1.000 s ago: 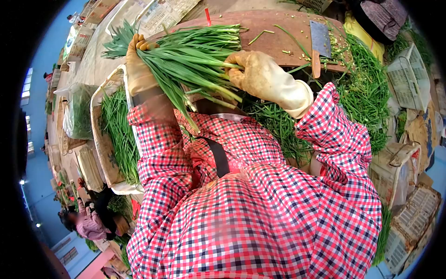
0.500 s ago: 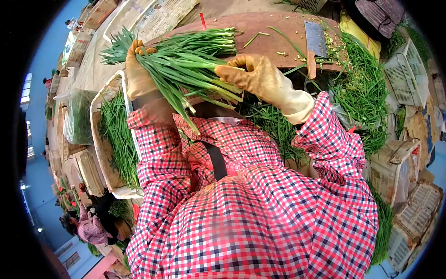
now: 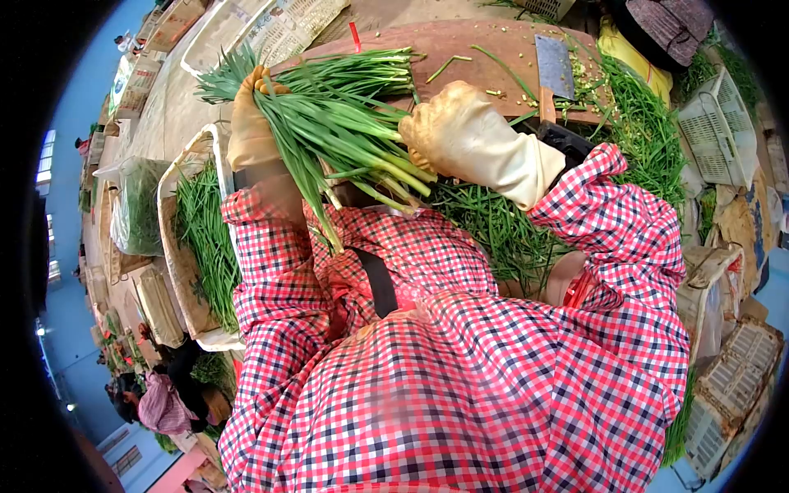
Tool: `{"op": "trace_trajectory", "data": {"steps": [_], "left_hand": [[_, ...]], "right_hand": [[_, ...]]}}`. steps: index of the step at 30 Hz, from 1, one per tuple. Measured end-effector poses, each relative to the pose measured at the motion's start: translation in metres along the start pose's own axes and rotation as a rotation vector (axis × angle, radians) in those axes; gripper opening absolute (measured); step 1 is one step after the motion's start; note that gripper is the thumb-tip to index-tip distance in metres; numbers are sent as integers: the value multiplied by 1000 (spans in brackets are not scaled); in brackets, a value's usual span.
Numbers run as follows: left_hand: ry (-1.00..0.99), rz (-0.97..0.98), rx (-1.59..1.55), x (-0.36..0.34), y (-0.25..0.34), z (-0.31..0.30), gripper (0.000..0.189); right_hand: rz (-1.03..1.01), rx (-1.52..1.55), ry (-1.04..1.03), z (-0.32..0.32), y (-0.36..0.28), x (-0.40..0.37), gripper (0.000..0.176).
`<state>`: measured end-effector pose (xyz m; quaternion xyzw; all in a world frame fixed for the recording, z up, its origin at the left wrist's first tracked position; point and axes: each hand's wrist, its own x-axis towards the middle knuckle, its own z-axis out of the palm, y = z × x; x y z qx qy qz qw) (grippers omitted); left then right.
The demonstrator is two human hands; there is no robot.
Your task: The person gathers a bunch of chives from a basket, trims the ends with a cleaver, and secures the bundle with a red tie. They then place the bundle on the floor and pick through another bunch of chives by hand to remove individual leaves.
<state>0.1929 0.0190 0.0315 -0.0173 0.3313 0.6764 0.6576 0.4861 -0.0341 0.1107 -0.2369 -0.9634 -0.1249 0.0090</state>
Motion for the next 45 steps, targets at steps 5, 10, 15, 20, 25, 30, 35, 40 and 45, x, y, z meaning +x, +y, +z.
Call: {"op": "trace_trajectory", "data": {"steps": [5,10,15,20,25,30,35,40,45], "left_hand": [[-4,-29,-64,-7,-8,9,17],[9,69,5,8,-19,4,16],[-26,-20,-23,11,-41,11,14],[39,91,-61,16,-48,9,12],[45,128,-9,2,-33,13,14],[91,135,-28,12,-32,13,12],[109,157,-134,20,-17,-2,12],[120,103,-237,34,-3,-19,16],[183,172,-164,11,-4,-6,11]], "right_hand": [[77,69,-117,-12,-2,-1,17],[349,112,-207,-4,5,-19,23],[422,159,-21,9,3,-53,22],[570,237,137,10,4,-100,19],[397,232,496,-21,-5,-66,16],[160,-78,364,4,-31,1,26],[82,54,368,11,-14,-7,14],[131,123,296,-3,-2,-57,17],[531,390,-414,1,0,-89,22]]}}
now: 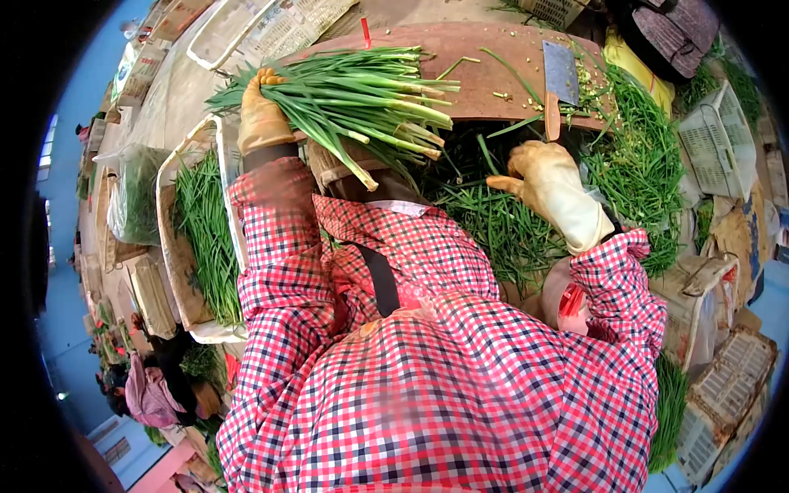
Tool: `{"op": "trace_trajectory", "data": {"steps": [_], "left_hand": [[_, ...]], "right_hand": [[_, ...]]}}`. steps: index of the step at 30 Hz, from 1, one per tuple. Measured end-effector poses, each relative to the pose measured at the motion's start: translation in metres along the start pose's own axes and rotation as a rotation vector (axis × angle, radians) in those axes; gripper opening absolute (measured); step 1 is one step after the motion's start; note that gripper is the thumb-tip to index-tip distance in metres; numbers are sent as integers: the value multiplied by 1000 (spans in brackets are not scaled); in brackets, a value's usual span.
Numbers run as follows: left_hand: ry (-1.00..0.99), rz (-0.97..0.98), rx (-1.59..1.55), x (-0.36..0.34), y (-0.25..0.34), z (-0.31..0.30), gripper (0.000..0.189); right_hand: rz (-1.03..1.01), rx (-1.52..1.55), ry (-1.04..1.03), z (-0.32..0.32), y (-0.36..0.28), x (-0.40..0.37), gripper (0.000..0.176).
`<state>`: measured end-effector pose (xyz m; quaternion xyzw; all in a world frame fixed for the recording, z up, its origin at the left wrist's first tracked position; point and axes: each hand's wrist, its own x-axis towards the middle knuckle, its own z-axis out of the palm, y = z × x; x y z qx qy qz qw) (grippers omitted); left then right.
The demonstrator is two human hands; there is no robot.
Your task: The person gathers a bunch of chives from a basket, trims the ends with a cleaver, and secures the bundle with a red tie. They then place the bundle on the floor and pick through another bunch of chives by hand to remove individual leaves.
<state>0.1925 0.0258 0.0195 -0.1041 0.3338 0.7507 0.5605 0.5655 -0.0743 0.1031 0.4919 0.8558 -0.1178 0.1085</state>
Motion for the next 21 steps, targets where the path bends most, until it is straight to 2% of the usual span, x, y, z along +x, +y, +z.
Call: {"op": "trace_trajectory", "data": {"steps": [2,3,4,5,6,8,9,10,12,13,16,18,20,21], "left_hand": [[-8,26,38,-1,-1,-1,12],[-13,20,43,4,-1,-5,12],[-20,16,46,8,-1,-5,12],[-47,108,90,-8,-6,0,11],[-44,88,61,-8,-6,0,11],[-42,47,2,-6,-5,2,12],[-89,21,-21,-1,-6,-4,14],[-106,58,-3,-2,-8,-4,16],[-136,132,35,-6,-11,-9,19],[-165,107,-12,-17,-10,-5,20],[-229,108,-35,-17,-10,-5,21],[-315,90,-2,-11,-6,-12,21],[-440,11,-34,-4,-1,-21,21],[-417,-15,-83,0,-4,-24,22]], "right_hand": [[-88,571,405,6,-7,2,30],[-115,641,404,1,-10,10,34],[-84,647,396,2,-16,20,35],[-52,653,388,4,-23,30,36],[-18,661,380,6,-33,37,37],[117,1130,191,4,-58,50,38],[-135,971,572,29,-63,60,36],[-186,613,665,22,-69,57,34],[-31,822,567,39,-76,61,29],[-162,484,701,39,-74,60,30],[-205,311,686,31,-87,49,32],[-218,138,611,36,-86,40,27],[-122,120,330,28,-82,30,23],[-176,151,402,30,-78,23,21]]}}
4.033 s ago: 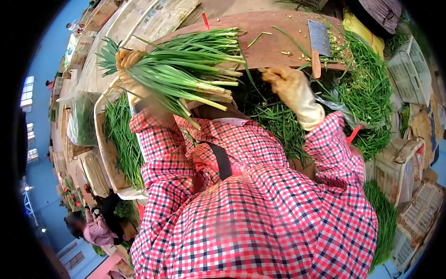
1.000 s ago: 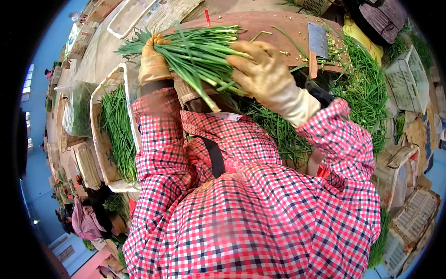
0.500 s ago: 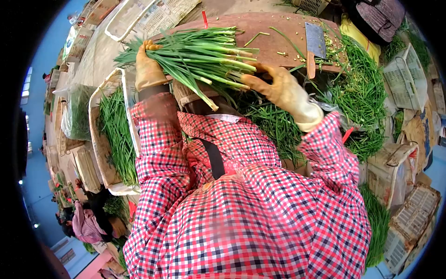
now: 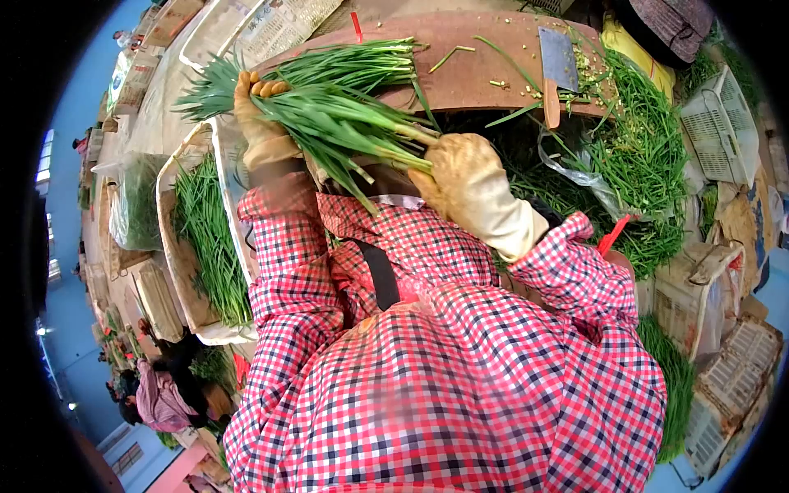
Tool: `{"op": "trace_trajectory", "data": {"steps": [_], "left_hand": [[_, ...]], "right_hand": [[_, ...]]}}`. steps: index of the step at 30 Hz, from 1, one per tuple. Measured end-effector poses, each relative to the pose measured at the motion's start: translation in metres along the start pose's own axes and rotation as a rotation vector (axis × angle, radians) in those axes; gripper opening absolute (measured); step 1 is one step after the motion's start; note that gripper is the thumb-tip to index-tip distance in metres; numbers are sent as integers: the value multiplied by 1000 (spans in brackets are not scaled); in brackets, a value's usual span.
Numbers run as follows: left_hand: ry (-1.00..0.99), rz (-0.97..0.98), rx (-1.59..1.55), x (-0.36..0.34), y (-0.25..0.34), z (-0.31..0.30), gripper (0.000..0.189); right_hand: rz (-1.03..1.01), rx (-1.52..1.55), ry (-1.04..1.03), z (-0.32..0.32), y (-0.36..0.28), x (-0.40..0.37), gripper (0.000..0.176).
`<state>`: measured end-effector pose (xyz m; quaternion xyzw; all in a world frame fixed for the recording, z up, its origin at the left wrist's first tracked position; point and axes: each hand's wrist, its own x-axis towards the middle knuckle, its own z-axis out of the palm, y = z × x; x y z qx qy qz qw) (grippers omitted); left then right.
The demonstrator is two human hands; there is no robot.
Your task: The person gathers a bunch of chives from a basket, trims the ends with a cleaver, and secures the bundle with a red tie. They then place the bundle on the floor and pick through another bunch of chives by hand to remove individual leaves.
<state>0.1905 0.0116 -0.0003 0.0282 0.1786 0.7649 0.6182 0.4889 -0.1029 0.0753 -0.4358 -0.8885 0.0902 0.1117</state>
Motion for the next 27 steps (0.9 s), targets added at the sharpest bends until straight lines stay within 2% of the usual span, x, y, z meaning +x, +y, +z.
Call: {"op": "trace_trajectory", "data": {"steps": [1,3,6,9,10,11,13,14,18,19,22,24,27], "left_hand": [[-13,9,18,2,-4,-5,22],[106,32,37,-8,-21,6,22],[130,-7,-36,-14,-33,10,22],[92,-16,-121,-12,-25,0,21],[107,-19,-153,-16,-21,6,21],[81,-45,-159,-12,-16,0,20],[56,-52,-158,-10,-10,-3,20],[59,-41,-149,-10,-10,-2,21],[14,-27,-126,-9,-10,-2,22],[-12,-29,-122,-10,-10,1,22],[-51,-76,-151,-14,-4,6,23],[-78,-121,-161,-16,0,5,23],[-8,-45,-56,-22,-3,14,23]], "right_hand": [[-70,14,131,0,3,-9,21],[-190,2,234,-4,8,-18,29],[-114,-1,129,-11,15,-42,21],[-112,136,242,-15,28,-68,13],[-38,81,263,-20,29,-71,6],[70,187,317,-22,28,-68,12],[154,204,374,-33,23,-49,25],[38,162,424,-40,24,-35,36],[73,376,334,-35,5,7,43],[142,371,250,-28,4,12,34],[26,479,315,-15,1,20,18],[-22,417,341,-11,7,21,15],[2,400,335,-10,7,19,9]]}}
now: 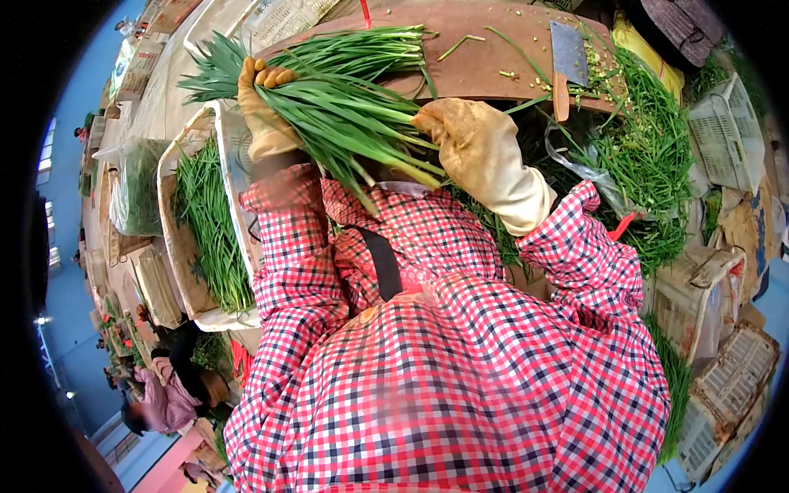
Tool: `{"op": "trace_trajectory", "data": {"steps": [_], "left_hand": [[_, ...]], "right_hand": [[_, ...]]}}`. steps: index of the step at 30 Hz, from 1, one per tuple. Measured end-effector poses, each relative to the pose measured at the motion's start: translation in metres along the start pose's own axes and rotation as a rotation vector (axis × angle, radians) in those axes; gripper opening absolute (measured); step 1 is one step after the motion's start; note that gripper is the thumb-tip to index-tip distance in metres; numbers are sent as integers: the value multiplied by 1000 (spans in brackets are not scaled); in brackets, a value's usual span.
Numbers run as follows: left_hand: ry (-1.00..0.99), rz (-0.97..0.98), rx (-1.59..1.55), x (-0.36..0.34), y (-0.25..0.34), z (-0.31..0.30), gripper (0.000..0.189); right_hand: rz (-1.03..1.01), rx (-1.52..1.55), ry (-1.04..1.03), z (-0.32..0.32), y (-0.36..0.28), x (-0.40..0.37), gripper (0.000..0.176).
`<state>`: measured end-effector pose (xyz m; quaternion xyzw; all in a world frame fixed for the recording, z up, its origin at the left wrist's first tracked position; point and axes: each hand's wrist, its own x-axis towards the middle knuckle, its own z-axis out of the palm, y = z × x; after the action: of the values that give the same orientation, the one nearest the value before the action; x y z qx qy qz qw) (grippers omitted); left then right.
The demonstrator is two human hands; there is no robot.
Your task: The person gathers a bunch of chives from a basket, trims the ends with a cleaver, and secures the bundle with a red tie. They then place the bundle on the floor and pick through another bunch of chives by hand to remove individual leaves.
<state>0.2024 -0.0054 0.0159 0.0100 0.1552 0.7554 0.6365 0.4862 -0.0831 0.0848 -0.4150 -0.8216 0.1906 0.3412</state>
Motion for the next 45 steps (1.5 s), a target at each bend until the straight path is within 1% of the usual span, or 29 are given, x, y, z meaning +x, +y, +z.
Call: {"op": "trace_trajectory", "data": {"steps": [1,3,5,6,8,10,11,14,15,16,18,19,22,23,24,26,28,30,31,32,34,35,36,37,39,40,41,44,45], "left_hand": [[-50,-48,-43,4,2,-4,23],[-57,-50,-47,11,2,-12,23],[-91,-68,-58,11,0,-11,23],[-53,-56,-27,12,-1,-11,22],[26,-30,37,8,-4,-3,22],[4,-64,44,10,-2,-5,21],[-7,-81,47,11,-2,-5,20],[58,-73,54,12,-5,-7,19],[143,-25,71,13,-12,-7,19],[205,-11,105,12,-18,-5,19],[332,19,175,11,-28,-3,20],[326,-18,136,13,-32,-5,18],[336,0,186,15,-45,-12,16],[458,68,240,20,-42,-9,15],[460,82,293,22,-34,-12,15],[431,167,332,28,-19,-17,16],[431,138,259,41,-2,-34,17],[429,140,234,46,3,-40,18],[416,178,316,41,2,-36,19],[427,213,371,36,0,-30,19],[454,264,351,22,-6,-15,19],[406,251,307,22,-3,-16,19],[481,306,395,20,-9,-17,19],[446,291,303,20,-8,-21,19],[399,276,176,26,-6,-39,20],[389,269,153,22,-9,-36,19],[420,251,165,19,-12,-33,19],[430,238,192,15,-12,-32,19],[409,232,183,15,-9,-33,19]], "right_hand": [[0,23,1,0,-2,0,9],[4,99,-2,2,1,-1,9],[67,153,-124,-2,0,0,11],[99,182,-186,-3,-1,2,11],[17,60,-241,-6,2,4,11],[-82,-7,-280,-7,4,5,10],[-124,-123,-270,-8,2,5,8],[-359,-241,-157,-13,-6,7,6],[-353,-323,-82,-13,-1,4,5],[-321,-282,32,-11,6,-2,7],[-288,-270,81,-12,9,-10,8],[-268,-290,70,-13,9,-15,9],[-206,-342,53,-25,10,-30,11],[-190,-354,62,-35,11,-34,11],[-178,-367,72,-46,13,-39,12],[50,-321,85,-56,24,-58,12],[678,311,-2,-54,28,-68,22],[591,485,57,-39,17,-56,29],[566,424,1,-36,11,-46,28],[591,525,49,-27,4,-38,29],[401,209,77,-13,1,-17,32],[352,107,146,2,5,-11,33],[303,4,215,15,9,-6,35],[306,66,200,17,1,3,37],[361,454,379,51,18,6,34],[325,194,379,57,20,11,33],[259,37,388,55,16,12,28],[369,48,385,52,19,6,18],[215,-135,473,51,32,0,21]]}}
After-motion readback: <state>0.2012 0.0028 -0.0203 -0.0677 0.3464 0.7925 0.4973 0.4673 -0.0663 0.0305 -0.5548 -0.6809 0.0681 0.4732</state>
